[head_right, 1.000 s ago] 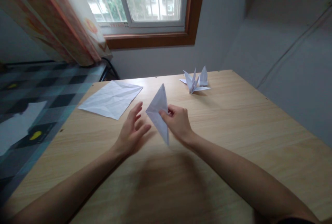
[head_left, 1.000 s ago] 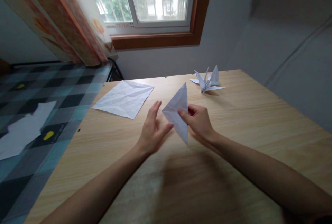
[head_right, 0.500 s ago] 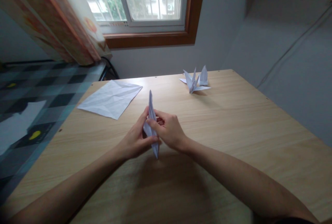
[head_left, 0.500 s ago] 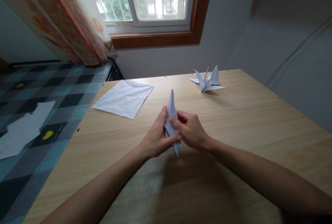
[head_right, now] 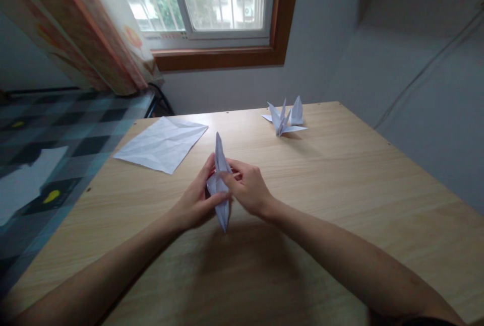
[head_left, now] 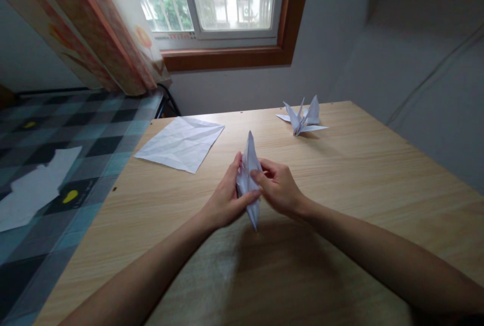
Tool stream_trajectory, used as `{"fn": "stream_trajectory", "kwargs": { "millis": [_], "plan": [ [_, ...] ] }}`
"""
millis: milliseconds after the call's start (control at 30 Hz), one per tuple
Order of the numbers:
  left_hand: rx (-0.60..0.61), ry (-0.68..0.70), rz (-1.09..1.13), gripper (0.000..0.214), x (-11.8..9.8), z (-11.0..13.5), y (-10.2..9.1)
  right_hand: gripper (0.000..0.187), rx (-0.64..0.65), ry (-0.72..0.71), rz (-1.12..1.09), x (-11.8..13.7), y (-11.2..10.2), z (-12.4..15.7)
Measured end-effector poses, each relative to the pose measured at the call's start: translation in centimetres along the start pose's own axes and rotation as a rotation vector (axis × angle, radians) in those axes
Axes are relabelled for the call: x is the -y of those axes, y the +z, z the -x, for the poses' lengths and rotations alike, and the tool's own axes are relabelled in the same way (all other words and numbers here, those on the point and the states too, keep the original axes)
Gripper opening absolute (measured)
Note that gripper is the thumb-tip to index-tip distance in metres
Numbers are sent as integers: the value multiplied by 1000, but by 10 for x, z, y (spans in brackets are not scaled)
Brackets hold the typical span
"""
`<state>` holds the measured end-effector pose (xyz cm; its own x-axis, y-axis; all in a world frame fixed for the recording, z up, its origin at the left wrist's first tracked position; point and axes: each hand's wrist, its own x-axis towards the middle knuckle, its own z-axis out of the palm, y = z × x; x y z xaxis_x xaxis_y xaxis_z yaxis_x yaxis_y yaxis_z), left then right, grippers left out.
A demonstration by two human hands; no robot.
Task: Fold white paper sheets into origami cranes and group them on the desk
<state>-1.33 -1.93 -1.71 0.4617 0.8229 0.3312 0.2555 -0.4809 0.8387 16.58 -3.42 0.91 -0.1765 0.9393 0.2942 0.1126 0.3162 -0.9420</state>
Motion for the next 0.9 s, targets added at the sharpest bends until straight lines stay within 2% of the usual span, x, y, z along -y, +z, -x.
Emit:
{"fn": "stream_trajectory", "kwargs": {
  "millis": [133,333,500,600,733,900],
  "plan": [
    [49,-25,7,92,-2,0,-1,20,-56,-30,128,1,1,0],
    [109,59,-82,91,-12,-1,1,55,-165,-78,279,3,8,3],
    [133,80,-130,89,-14,0,1,49,-210,-35,339,6,9,2],
    [70,77,-108,82,-13,-1,1,48,-222,-46,359,5,8,1],
    [-69,47,-52,70,-14,-3,2,56,-225,-108,381,2,8,1],
    [-205,-24,-132,58,-18,-4,1,58,-214,-171,414,-2,9,2]
  ]
}}
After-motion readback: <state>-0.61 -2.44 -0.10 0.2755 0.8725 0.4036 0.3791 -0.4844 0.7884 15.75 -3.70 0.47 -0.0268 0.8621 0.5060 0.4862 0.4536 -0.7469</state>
